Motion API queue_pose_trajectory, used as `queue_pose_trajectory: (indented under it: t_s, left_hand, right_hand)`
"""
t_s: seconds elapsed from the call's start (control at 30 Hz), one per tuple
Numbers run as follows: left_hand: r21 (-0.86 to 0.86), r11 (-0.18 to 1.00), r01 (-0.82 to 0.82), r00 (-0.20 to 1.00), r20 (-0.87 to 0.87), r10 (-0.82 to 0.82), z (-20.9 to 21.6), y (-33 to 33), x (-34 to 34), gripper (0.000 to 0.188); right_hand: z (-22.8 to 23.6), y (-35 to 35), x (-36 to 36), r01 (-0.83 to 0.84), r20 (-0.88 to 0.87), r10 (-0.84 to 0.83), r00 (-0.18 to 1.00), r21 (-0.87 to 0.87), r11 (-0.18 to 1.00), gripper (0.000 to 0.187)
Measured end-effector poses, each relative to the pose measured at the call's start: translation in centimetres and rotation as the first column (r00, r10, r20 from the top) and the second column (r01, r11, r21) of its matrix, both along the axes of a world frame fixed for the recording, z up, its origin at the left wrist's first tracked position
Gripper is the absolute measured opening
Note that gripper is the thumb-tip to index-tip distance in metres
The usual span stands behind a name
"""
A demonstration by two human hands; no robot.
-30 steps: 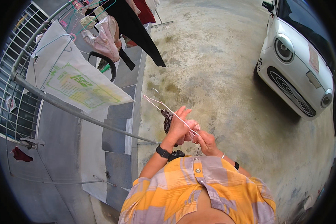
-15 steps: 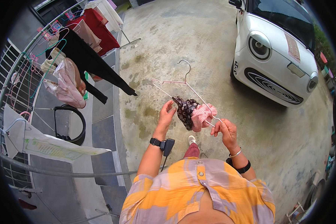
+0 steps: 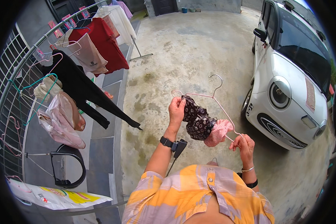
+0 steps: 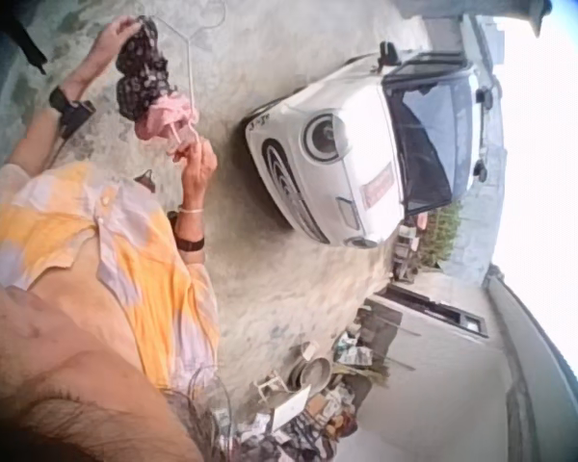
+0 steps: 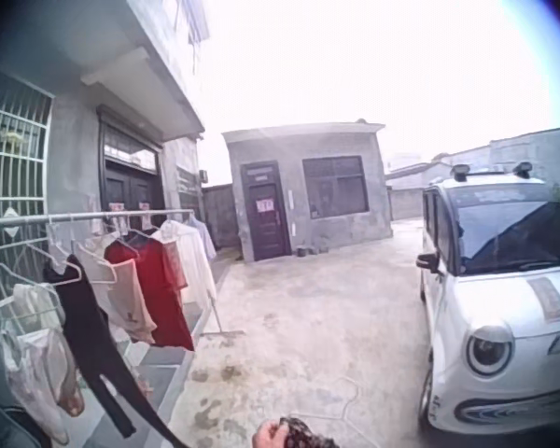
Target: The person washes a shirt and patterned laundry items by hand in basins, hangs the shirt and laundry on hangers on an outdoor rack, hangs a towel on the rack, and wipes a door handle with a cloth.
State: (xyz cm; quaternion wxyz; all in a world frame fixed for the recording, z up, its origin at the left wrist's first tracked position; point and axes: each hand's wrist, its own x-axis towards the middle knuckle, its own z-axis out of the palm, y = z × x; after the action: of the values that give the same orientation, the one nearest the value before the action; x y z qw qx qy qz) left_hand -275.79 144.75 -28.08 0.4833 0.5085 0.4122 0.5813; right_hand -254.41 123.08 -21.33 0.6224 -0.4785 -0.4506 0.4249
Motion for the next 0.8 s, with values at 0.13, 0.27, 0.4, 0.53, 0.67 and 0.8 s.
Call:
queue_pose_trajectory:
  t_s: [0.13,0.27,0.4,0.53,0.67,0.8]
  left_hand:
    - [0.030,0.982,-0.186,0.976,-0.108,0.188,0.1,10.3,2.1,0.010]
    - [0.033,0.946,-0.322,0.939,-0.119,0.324,-0.5,19.7,6.7,0.014]
    - [0.031,0.894,-0.448,0.886,-0.120,0.448,-1.7,28.6,11.2,0.019]
    - [0.036,0.818,-0.574,0.806,-0.149,0.573,-1.9,37.2,14.3,0.021]
    - [0.317,0.664,-0.677,0.531,-0.416,0.739,0.0,42.9,16.8,0.024]
    - [0.031,0.990,-0.138,0.867,-0.479,0.136,-0.7,48.0,21.8,0.026]
  right_hand:
    - [-1.6,9.8,4.3,-0.014,-0.083,0.018,0.996,0.052,0.999,0.029]
    - [-2.9,20.3,10.4,-0.085,-0.143,0.098,0.985,0.094,0.992,0.030]
    - [-2.5,31.4,16.8,-0.163,-0.173,0.185,0.967,0.133,0.978,0.030]
    - [-0.7,42.8,21.8,-0.253,-0.056,0.260,0.964,0.110,0.961,0.030]
    - [1.0,53.0,24.9,-0.335,0.133,0.319,0.938,0.121,0.935,0.031]
    - [-0.2,62.5,26.0,-0.287,-0.004,0.288,0.958,0.096,0.953,0.027]
